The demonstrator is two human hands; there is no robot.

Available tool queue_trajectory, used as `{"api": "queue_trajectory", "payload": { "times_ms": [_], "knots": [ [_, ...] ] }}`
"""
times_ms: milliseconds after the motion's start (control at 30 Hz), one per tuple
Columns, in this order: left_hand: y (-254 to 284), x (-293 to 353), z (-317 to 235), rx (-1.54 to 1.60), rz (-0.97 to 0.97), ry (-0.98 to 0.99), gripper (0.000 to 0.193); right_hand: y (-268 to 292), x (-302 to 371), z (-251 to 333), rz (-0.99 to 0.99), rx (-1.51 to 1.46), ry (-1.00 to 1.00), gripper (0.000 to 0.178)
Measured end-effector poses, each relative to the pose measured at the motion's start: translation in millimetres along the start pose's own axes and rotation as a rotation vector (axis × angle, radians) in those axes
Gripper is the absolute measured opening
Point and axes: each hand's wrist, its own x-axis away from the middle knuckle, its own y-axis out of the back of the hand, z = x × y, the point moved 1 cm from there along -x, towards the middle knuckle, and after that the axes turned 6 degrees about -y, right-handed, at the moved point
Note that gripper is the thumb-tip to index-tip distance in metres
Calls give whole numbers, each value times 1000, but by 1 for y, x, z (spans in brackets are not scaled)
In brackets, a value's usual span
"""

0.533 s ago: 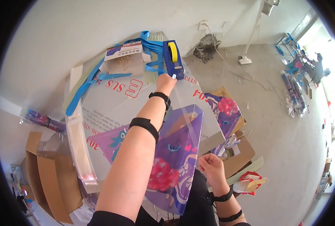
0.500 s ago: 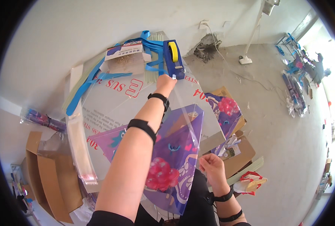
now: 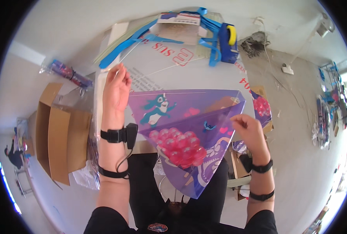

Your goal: Assemble a kite by inserting supports and securing them with tape.

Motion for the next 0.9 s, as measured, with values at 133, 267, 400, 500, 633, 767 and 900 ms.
{"api": "queue_trajectory", "payload": {
  "times_ms": [133, 267, 400, 500, 633, 767, 900],
  "knots": [
    [67, 46, 2, 33, -159, -72, 20, -20, -61, 6, 83, 279, 257, 9],
    [99, 54, 29, 63, -323, -46, 26, -35, -99, 3, 92, 279, 204, 7],
    [126, 38, 40, 22, -368, -25, 31, -53, -123, -6, 170, 114, -7, 6],
    [126, 31, 47, -50, -383, -49, 32, -57, -132, -12, 154, 56, -56, 8],
    [126, 29, 50, -133, -384, -49, 31, -58, -143, -16, 127, 9, -52, 10],
    [131, 28, 52, -225, -427, -41, 23, -61, -147, -23, 79, 96, -92, 8],
    [126, 28, 52, -199, -414, -34, 19, -60, -144, -34, 56, 103, -77, 5]
  ]
}}
